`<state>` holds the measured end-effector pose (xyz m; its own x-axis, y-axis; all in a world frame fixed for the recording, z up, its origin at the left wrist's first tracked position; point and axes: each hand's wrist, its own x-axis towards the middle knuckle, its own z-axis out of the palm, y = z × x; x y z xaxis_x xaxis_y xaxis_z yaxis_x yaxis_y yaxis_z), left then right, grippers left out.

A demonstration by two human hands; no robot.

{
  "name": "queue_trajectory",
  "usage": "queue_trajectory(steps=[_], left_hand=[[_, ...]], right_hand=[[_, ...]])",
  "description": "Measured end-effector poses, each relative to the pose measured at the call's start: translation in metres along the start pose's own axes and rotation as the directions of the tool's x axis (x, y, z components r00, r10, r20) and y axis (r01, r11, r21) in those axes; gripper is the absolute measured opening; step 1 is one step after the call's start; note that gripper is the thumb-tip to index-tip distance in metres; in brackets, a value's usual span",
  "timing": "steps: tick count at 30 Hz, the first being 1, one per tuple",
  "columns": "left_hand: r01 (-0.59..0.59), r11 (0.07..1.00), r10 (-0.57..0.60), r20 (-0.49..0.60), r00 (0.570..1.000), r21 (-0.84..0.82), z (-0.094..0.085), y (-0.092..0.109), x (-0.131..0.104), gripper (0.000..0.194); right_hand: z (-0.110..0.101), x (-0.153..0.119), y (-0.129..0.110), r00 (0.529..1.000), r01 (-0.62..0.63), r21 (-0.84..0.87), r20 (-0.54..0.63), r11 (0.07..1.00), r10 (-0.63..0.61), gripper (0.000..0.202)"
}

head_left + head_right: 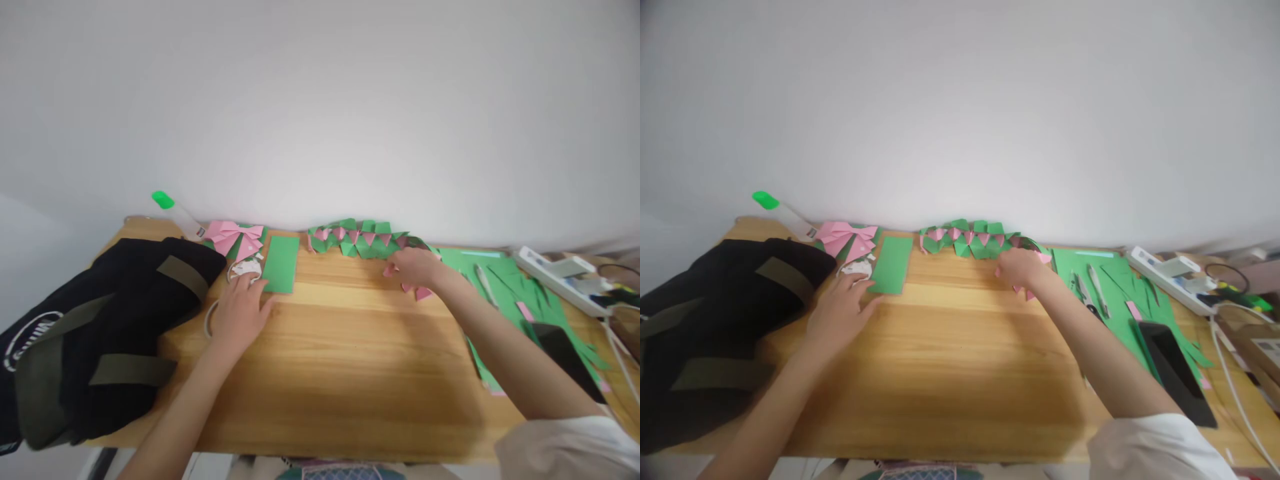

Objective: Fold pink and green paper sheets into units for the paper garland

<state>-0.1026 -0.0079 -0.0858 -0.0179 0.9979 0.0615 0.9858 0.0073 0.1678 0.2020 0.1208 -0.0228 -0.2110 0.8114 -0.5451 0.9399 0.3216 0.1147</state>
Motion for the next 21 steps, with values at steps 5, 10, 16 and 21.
queue_trajectory(steps=[5,10,16,21], left_hand=[[-0.056,0.998,0.054,-0.051,0.997,-0.043,0.010,0.005,0.011,0.023],[-0.106,0.992,0.098,-0.099,0.990,-0.072,0.020,0.006,0.012,0.025],[-0.120,0.987,0.103,-0.150,0.983,-0.110,0.032,0.001,0.012,0.022],[-0.108,0.978,0.078,-0.165,0.983,-0.181,0.035,0.000,0.012,0.021]], right_hand=[[-0.017,-0.012,-0.048,0.974,0.136,0.004,-0.184,0.991,-0.133,0.030],[-0.040,0.017,-0.136,0.843,0.435,0.019,-0.360,0.900,-0.400,0.027],[-0.050,0.084,-0.191,0.853,0.435,-0.029,-0.308,0.900,-0.422,0.035],[-0.045,0.096,-0.191,0.850,0.426,-0.093,-0.298,0.900,-0.434,0.035]])
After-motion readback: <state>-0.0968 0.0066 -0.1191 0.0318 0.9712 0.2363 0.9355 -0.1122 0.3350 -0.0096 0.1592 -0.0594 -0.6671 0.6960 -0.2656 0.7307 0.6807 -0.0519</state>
